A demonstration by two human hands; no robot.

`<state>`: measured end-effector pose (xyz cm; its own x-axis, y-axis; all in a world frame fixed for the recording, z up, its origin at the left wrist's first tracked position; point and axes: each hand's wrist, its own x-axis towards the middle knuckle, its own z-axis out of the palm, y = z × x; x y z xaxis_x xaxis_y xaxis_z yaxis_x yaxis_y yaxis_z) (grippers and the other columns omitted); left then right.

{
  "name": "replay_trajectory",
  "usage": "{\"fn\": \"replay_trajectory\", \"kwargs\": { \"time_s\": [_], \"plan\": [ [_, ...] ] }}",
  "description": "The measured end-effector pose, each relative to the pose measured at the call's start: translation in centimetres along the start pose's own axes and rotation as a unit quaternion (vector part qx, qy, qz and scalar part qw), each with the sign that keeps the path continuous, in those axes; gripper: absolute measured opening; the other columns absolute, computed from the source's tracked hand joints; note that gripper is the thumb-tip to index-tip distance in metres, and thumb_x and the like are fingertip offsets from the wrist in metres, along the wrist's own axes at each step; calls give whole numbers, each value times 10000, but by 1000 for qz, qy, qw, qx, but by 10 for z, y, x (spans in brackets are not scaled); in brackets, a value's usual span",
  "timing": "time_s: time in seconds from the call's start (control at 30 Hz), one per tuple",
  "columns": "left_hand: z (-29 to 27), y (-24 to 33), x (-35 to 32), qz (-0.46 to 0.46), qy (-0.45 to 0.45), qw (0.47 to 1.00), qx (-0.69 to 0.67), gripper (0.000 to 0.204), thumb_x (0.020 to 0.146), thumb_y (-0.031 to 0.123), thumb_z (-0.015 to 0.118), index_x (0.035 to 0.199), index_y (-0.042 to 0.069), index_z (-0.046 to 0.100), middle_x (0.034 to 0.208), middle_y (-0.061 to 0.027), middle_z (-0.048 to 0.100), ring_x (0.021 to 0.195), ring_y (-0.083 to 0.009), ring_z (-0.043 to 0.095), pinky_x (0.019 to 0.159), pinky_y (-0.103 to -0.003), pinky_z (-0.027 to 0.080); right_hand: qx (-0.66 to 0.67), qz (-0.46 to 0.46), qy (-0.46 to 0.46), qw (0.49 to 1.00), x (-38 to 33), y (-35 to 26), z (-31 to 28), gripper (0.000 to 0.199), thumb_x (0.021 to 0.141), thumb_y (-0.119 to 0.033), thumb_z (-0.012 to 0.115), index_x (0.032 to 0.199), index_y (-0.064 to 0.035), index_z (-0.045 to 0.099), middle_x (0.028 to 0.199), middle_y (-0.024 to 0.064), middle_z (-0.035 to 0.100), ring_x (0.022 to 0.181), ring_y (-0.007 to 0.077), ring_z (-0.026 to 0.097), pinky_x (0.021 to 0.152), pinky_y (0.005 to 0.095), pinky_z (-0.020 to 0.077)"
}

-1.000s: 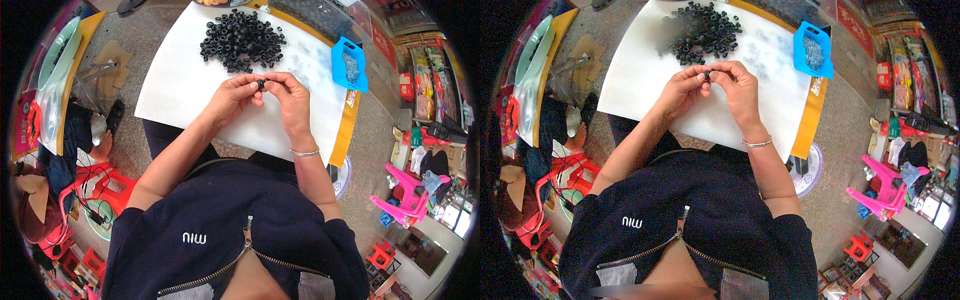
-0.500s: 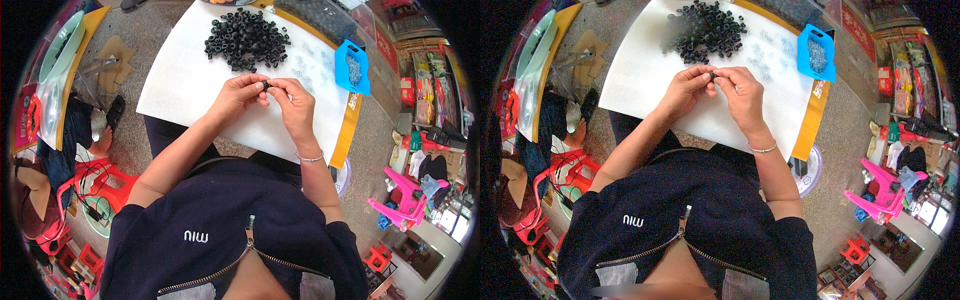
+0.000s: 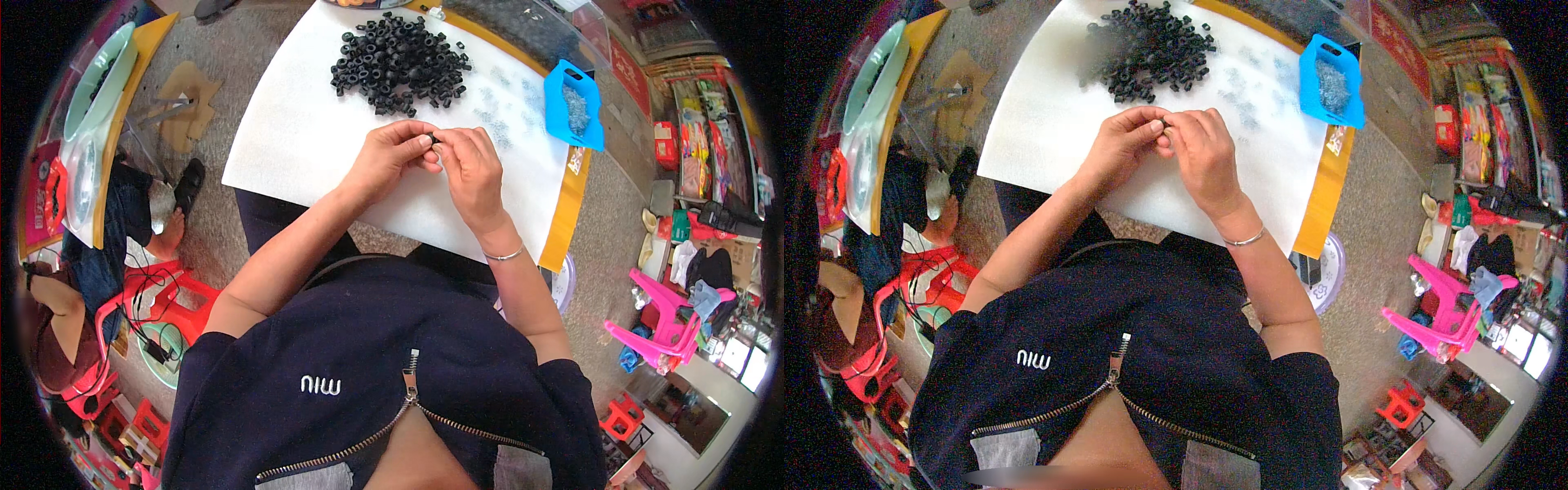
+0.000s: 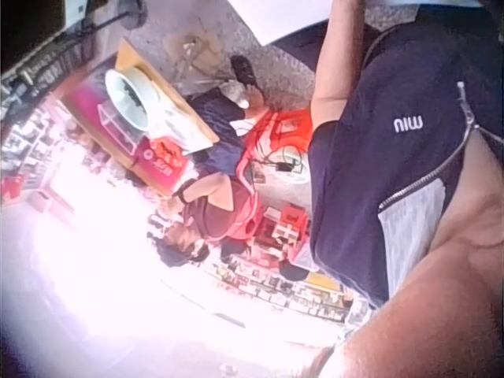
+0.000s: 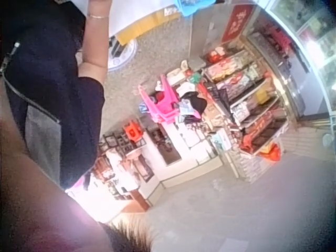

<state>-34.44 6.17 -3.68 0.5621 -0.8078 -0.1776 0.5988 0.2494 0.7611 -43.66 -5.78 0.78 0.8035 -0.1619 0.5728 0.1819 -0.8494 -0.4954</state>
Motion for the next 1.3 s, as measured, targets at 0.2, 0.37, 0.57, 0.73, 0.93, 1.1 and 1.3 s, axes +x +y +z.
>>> {"fn": "replay_trajectory", "kwargs": {
  "time_s": [0.2, 0.37, 0.57, 0.73, 0.93, 1.1, 1.3],
  "plan": [
    [5, 3, -7, -23, 16, 998, 58, 218, 922, 62, 527, 1096, -61, 574, 889, -85, 636, 758, -134, 624, 722, -251, 529, -10, -5, -15, 1000, -8, -5, -7, 186, 769, 5, 594, 954, 5, 601, 854, 108, 589, 781, 280, 525, 686, 369, 456],
    [5, 3, -9, -11, -24, 995, 96, 261, 909, 95, 560, 1111, -71, 572, 916, -94, 632, 773, -145, 608, 701, -269, 516, -7, -8, 5, 1000, -13, -8, -7, 168, 768, 44, 584, 929, 3, 606, 834, 124, 576, 776, 286, 537, 668, 363, 461],
    [5, 4, -9, -50, -45, 995, 75, 248, 934, 116, 532, 1092, -66, 587, 876, -74, 635, 725, -114, 608, 690, -235, 516, 99, 93, -24, 990, -19, -10, -10, 195, 808, 41, 555, 984, -5, 622, 877, 98, 605, 800, 212, 574, 690, 304, 487],
    [4, -1, -4, -28, -36, 996, 81, 264, 959, 129, 483, 1140, -51, 550, 799, -37, 584, 685, -106, 572, 669, -230, 493, 337, 301, 10, 892, -20, -18, 0, 133, 871, -14, 536, 985, -2, 602, 904, 123, 572, 751, 203, 595, 633, 318, 497],
    [3, -5, -4, -9, -23, 995, 92, 267, 979, 159, 435, 1138, -35, 525, 751, -17, 536, 618, -90, 514, 584, -215, 433, 20, 119, 53, 991, -14, -7, 16, 157, 906, -45, 506, 1022, -6, 604, 952, 90, 517, 703, 152, 562, 641, 254, 498],
    [9, 1, -8, -12, 7, 996, 85, 267, 984, 176, 421, 1117, -28, 530, 734, -15, 535, 605, -84, 505, 568, -212, 418, 108, 213, 25, 971, -14, -14, 29, 158, 924, -70, 489, 1011, 1, 600, 1011, 104, 460, 671, 133, 538, 542, 233, 490],
    [8, 4, -9, -5, 15, 997, 74, 286, 988, 212, 418, 1073, -25, 555, 750, -25, 543, 589, -89, 488, 551, -227, 422, 223, 267, -9, 937, -3, -26, 12, 167, 921, -61, 491, 1026, 8, 600, 1028, 96, 451, 725, 129, 561, 560, 235, 505]
  ]
}}
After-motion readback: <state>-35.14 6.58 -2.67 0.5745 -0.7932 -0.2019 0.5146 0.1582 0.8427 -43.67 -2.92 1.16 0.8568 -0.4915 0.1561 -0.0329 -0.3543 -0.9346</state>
